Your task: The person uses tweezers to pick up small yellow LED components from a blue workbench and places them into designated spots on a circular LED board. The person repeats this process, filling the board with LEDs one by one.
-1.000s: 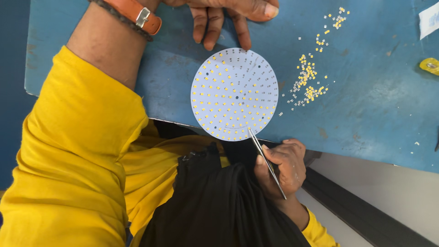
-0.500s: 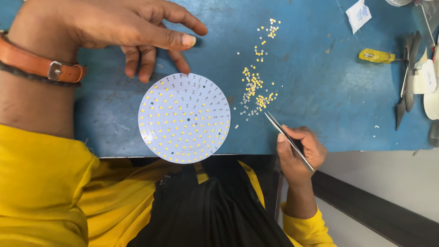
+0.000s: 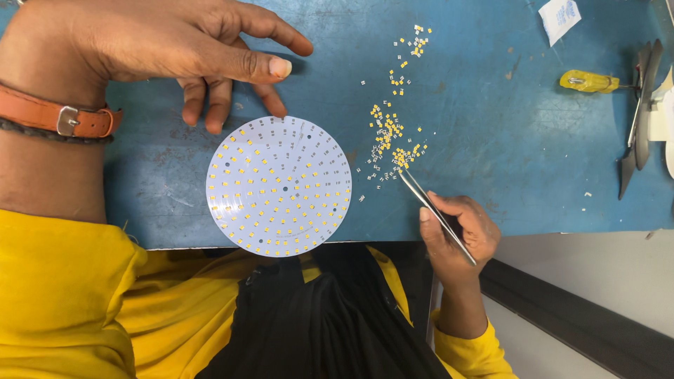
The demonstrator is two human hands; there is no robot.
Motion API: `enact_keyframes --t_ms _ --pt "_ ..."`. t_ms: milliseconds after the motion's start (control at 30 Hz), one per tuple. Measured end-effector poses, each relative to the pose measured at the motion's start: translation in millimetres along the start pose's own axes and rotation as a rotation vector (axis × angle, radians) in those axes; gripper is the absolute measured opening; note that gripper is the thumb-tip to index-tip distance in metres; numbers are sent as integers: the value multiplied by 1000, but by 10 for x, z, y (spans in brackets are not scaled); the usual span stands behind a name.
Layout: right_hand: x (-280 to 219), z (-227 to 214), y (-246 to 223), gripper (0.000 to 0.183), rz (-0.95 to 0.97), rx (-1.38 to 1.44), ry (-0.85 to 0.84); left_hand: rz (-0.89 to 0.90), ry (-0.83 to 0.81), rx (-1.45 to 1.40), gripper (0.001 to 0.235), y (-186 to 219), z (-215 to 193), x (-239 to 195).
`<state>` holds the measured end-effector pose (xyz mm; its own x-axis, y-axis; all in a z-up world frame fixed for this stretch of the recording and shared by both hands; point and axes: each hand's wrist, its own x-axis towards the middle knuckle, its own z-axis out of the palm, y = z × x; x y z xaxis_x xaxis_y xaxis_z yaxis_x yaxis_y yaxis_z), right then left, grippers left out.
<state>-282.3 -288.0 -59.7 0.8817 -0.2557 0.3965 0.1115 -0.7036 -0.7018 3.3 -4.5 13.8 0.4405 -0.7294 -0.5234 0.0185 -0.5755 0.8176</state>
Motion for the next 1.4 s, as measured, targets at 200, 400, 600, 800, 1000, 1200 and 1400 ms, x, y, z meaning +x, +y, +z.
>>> enact_keyframes --t_ms 200,400,600,800,1000,1200,1400 --pt "-20 17 20 15 19 55 44 -9 9 28 68 5 -9 -16" --pt "-24 19 26 15 24 14 41 13 -7 20 68 -12 -3 16" --pt "-31 27 29 15 36 59 49 10 -1 15 68 -19 -5 13" --pt "-76 27 19 14 24 15 48 -6 41 77 68 -19 19 15" --pt "-404 270 -274 9 -291 94 -31 157 67 64 72 -203 12 19" --pt "-537 361 -440 14 -332 -7 -192 203 71 54 74 -255 38 53" --pt "-539 435 -470 15 -358 -44 -169 167 70 64 72 -244 58 76"
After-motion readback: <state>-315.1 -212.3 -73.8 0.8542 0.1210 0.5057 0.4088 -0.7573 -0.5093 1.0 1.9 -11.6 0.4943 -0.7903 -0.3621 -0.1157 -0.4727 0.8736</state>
